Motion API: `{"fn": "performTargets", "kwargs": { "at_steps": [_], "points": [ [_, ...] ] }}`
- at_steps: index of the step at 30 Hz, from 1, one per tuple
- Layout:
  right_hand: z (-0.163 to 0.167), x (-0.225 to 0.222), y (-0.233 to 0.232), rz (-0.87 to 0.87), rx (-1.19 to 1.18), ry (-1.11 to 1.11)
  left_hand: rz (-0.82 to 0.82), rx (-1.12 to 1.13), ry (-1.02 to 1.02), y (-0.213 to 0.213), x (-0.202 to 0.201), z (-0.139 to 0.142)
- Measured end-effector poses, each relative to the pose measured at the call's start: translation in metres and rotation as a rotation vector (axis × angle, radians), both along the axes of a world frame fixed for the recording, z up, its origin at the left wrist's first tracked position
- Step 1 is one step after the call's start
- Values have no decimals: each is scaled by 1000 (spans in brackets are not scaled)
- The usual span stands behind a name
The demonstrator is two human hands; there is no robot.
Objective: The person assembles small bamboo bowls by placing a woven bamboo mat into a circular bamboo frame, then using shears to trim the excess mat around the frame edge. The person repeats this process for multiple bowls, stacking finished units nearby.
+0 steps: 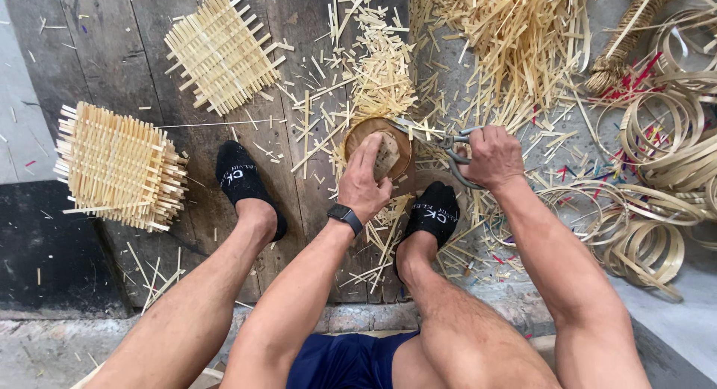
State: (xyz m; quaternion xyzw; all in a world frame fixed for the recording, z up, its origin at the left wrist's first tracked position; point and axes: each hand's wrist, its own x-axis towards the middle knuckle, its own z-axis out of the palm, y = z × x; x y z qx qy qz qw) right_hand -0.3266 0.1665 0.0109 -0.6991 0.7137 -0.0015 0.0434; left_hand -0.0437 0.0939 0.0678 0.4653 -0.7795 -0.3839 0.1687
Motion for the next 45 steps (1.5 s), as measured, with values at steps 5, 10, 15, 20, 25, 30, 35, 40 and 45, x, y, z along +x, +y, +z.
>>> {"fn": "performTargets", "kwargs": {
  "at_steps": [5, 10, 15, 20, 25, 30, 35, 40, 45],
  "points": [
    [-12, 11, -10, 25, -55, 24, -104, -6, 19, -10, 5, 7],
    [-17, -9, 6, 0, 127, 5, -185, -59, -33, -18, 6, 11],
    [-9, 2, -2, 57, -94, 90, -229, 13, -28, -23, 5, 9],
    [-18, 13, -8, 44, 18, 75, -318, -41, -123, -26, 4, 11],
    [-11, -9, 8, 33, 6, 40, 48, -45, -109, -2, -7, 13],
    [0, 12, -7, 82, -165, 83, -72, -104, -91, -8, -10, -2],
    [-15, 5, -6, 21, 20, 99, -126, -236, -121, -11, -5, -4],
    [-13, -11, 4, 10, -18, 76, 308, -8, 105, 12, -15, -5],
    [-4, 6, -7, 80, -253, 47, 314, -13, 7, 19, -20, -13]
  ]
}}
